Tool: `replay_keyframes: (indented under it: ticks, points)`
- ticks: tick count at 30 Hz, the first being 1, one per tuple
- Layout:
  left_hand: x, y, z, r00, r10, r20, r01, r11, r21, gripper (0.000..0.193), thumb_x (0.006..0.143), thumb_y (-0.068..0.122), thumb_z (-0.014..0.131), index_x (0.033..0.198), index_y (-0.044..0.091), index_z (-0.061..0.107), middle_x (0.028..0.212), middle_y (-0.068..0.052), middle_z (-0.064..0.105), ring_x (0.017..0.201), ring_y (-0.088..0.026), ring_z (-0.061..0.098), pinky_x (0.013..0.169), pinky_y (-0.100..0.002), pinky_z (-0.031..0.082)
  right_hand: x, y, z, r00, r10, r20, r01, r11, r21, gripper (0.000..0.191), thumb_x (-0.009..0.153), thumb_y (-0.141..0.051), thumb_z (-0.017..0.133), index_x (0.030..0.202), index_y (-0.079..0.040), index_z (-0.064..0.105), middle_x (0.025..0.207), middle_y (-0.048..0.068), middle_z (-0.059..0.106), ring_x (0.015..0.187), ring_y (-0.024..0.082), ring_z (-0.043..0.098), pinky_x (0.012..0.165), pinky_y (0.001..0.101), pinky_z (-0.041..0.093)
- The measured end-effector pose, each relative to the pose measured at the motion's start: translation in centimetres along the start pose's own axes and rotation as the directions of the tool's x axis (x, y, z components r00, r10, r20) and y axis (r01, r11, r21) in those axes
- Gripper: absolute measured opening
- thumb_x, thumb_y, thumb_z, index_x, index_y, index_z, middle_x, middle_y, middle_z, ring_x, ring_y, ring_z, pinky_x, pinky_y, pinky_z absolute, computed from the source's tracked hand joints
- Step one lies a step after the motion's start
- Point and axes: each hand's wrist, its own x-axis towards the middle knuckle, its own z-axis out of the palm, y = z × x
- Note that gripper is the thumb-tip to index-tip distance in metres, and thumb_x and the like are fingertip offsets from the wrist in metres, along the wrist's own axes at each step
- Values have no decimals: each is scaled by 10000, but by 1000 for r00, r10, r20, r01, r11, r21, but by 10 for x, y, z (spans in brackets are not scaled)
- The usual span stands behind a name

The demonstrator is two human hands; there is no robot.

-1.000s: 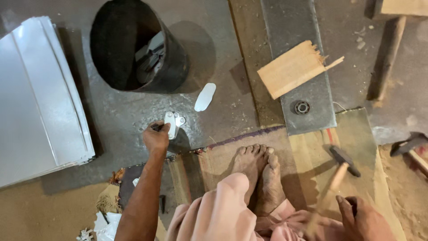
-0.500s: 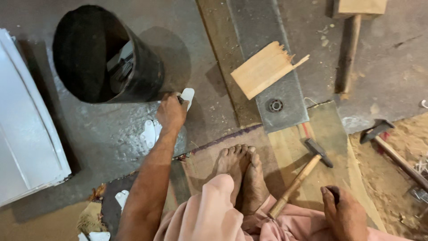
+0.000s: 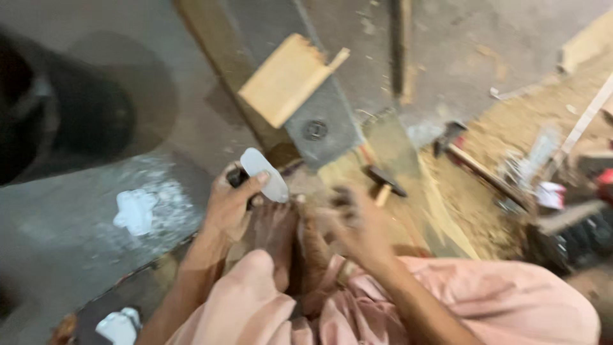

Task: The person sits on the floor of a metal workshop and trims the edges of small white stamped metal pieces using hand shears, occasionally hammering a piece flat on a metal plate. Finished pieces are set aside and placed into a black bucket.

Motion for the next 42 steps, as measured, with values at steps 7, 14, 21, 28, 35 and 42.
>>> replay_keyframes:
  ticks: [7,14,21,28,35,42]
  points:
    - [-23,-6,67,988,-153,12,149,942,-302,304,912,92,728,1202,54,646,1023,-74,741,877,-158,705,747,-318,594,23,-47,30,986,-165,12,159,927,-340,319,865,-157,779,1126,-82,612,1085,145,687,915,389,687,783,493,543]
    - [-21,-3,36,889,-333,315,419,869,-264,266,988,143,655,1229,32,632,1061,-89,747,908,-185,739,793,-351,624,21,-58,-1,840,-498,215,541,795,-275,673,637,-427,906,1079,-50,566,1415,313,442,1260,557,481,1007,551,453]
    - [-33,-18,22,748,-422,512,587,781,-214,328,981,153,676,1292,55,647,1063,-70,738,871,-192,744,767,-366,620,19,-46,-13,811,-348,470,474,862,-178,669,643,-443,950,1023,-82,536,1530,305,377,1341,519,459,1082,535,408]
    - [-31,-38,11,775,-404,485,538,825,-173,356,938,166,720,1272,66,654,1120,-34,734,1007,-154,701,897,-346,583,15,-49,-10,784,-354,510,489,858,-156,731,627,-412,946,1095,-66,503,1576,241,384,1379,474,452,1102,518,403]
    - [-20,-73,2,779,-319,540,434,896,-96,370,973,257,741,1263,42,657,1097,-17,713,1013,-130,664,918,-312,548,13,-49,-10,798,-245,551,444,857,-262,771,622,-426,930,1151,-50,514,1540,236,408,1357,466,458,1075,523,404]
    - [-27,-80,2,789,-376,486,453,890,-48,382,958,267,745,1260,48,667,1049,-9,709,951,-117,652,854,-287,534,8,-46,-14,810,-260,525,442,860,-255,692,611,-401,942,1058,-87,516,1495,246,425,1271,486,506,1038,533,428]
